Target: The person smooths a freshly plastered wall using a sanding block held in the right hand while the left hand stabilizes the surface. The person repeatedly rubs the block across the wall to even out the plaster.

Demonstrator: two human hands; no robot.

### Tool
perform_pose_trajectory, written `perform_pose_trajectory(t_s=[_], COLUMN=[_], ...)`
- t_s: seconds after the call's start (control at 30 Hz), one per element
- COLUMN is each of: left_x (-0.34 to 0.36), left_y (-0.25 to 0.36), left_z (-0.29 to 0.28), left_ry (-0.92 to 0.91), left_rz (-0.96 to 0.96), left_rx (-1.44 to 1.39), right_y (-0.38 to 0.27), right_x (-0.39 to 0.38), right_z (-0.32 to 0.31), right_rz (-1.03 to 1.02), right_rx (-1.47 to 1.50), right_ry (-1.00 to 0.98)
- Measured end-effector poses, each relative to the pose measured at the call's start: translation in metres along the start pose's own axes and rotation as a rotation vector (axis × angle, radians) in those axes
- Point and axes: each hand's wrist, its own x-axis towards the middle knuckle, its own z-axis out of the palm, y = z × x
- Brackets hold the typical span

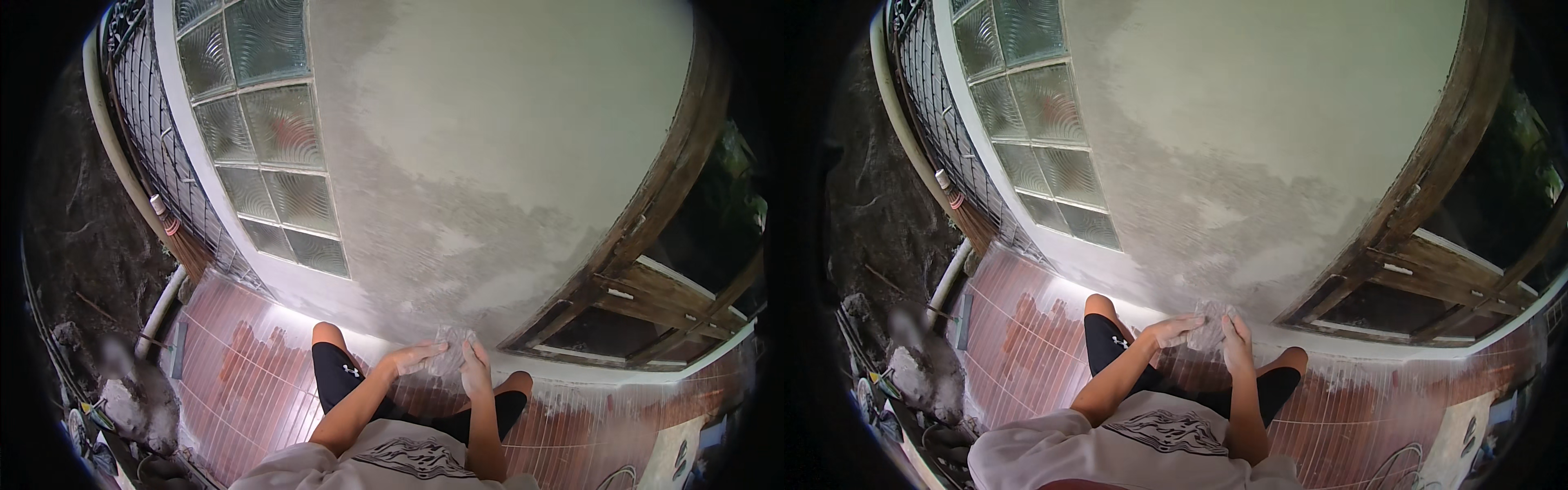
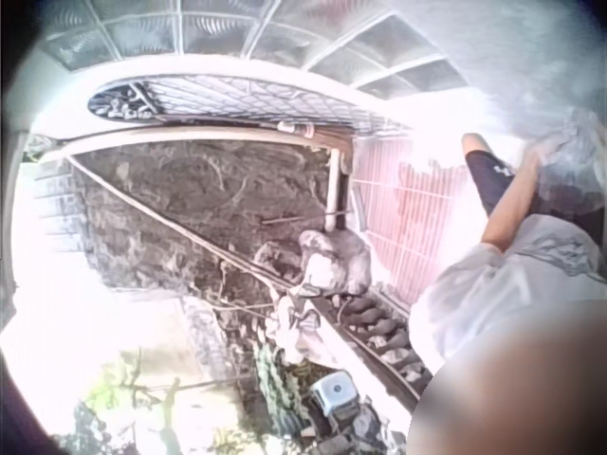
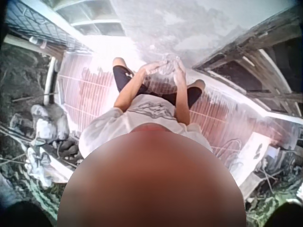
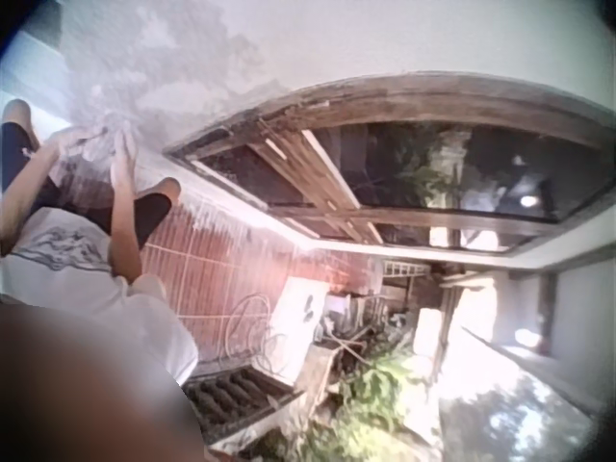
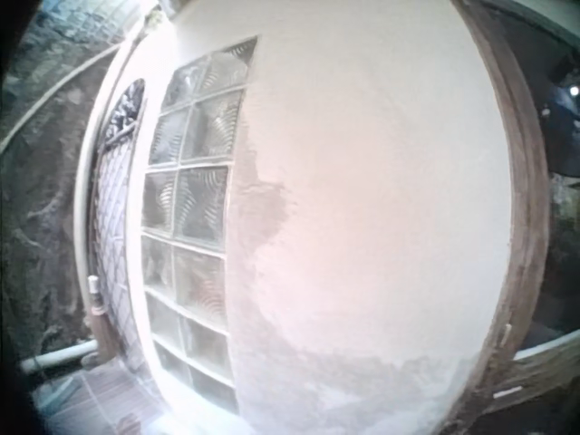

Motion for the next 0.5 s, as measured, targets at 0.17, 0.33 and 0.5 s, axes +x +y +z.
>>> perform_pose_trajectory(t_s=[0.17,0.33,0.5], left_x=[0.014,0.023,0.028], left_y=[0.015,0.028,0.057], left_z=[0.018,0.018,0.034], left_ry=[0.095,0.18,0.418], left_rz=[0.012,0.084,0.262], left_rx=[0.263,0.231,0.363], right_y=[-0.006,-0.01,-0.009], right_x=[0.004,0.005,0.001], right_z=[-0.003,-0.003,-0.004], right_rz=[-0.067,-0.142,-0.139], right_rx=[0.002,-0.366,-0.552], right_ry=[0.112,0.108,0.074])
